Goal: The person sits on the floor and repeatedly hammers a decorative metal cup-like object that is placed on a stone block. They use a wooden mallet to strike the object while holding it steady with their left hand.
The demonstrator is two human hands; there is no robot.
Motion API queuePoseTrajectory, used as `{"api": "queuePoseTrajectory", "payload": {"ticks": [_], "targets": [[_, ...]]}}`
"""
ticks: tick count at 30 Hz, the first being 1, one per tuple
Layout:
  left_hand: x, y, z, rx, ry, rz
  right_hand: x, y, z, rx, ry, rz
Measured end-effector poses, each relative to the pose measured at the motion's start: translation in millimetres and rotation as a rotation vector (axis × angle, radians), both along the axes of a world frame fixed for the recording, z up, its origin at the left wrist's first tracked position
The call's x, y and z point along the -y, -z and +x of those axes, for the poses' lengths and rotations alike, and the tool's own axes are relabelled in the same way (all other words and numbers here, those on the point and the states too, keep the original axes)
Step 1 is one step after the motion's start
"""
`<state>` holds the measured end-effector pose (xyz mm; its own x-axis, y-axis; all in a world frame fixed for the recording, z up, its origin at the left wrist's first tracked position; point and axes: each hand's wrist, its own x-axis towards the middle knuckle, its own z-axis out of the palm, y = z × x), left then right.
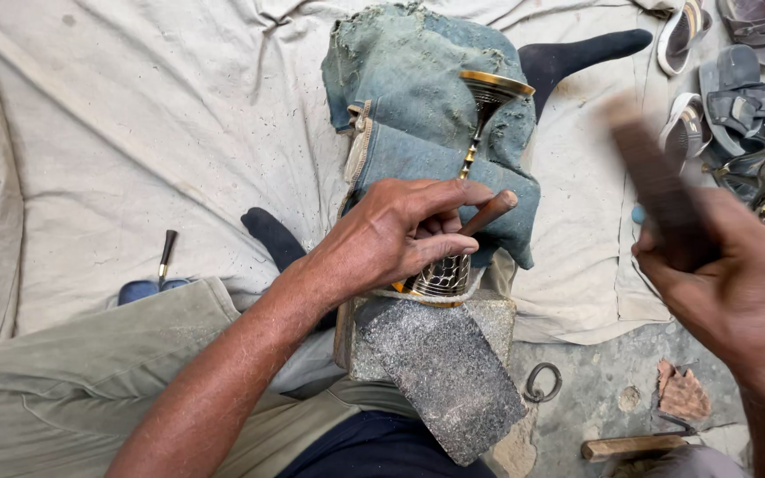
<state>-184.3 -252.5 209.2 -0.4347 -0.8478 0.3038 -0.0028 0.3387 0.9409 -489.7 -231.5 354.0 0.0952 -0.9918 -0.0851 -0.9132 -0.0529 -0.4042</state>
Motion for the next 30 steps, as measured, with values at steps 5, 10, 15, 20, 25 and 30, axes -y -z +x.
{"api": "queuePoseTrajectory", "payload": {"ticks": [5, 10, 15, 20, 25, 30], "targets": [[3.4, 5.6, 1.6, -0.014, 0.043, 0.028, -0.7, -4.7, 9.3, -0.488, -0.174, -0.027], [7.7, 9.1, 1.8, -0.025, 0.037, -0.045, -1.9, -6.4, 24.4, -0.283, -0.058, 0.002], [11.2, 9.1, 3.0, -0.060, 0.100, 0.012, -5.1, -4.2, 27.0, -0.223, -0.084, -0.106], [13.1, 8.2, 5.5, -0.101, 0.137, -0.013, -11.1, -5.3, 20.3, -0.265, -0.111, -0.131], [12.9, 6.3, 5.8, -0.050, 0.121, -0.011, -11.6, -1.8, 14.5, -0.300, -0.149, -0.137], [13.3, 4.1, 7.3, -0.032, 0.112, -0.023, -12.3, 3.6, 9.0, -0.455, -0.162, -0.163]]}}
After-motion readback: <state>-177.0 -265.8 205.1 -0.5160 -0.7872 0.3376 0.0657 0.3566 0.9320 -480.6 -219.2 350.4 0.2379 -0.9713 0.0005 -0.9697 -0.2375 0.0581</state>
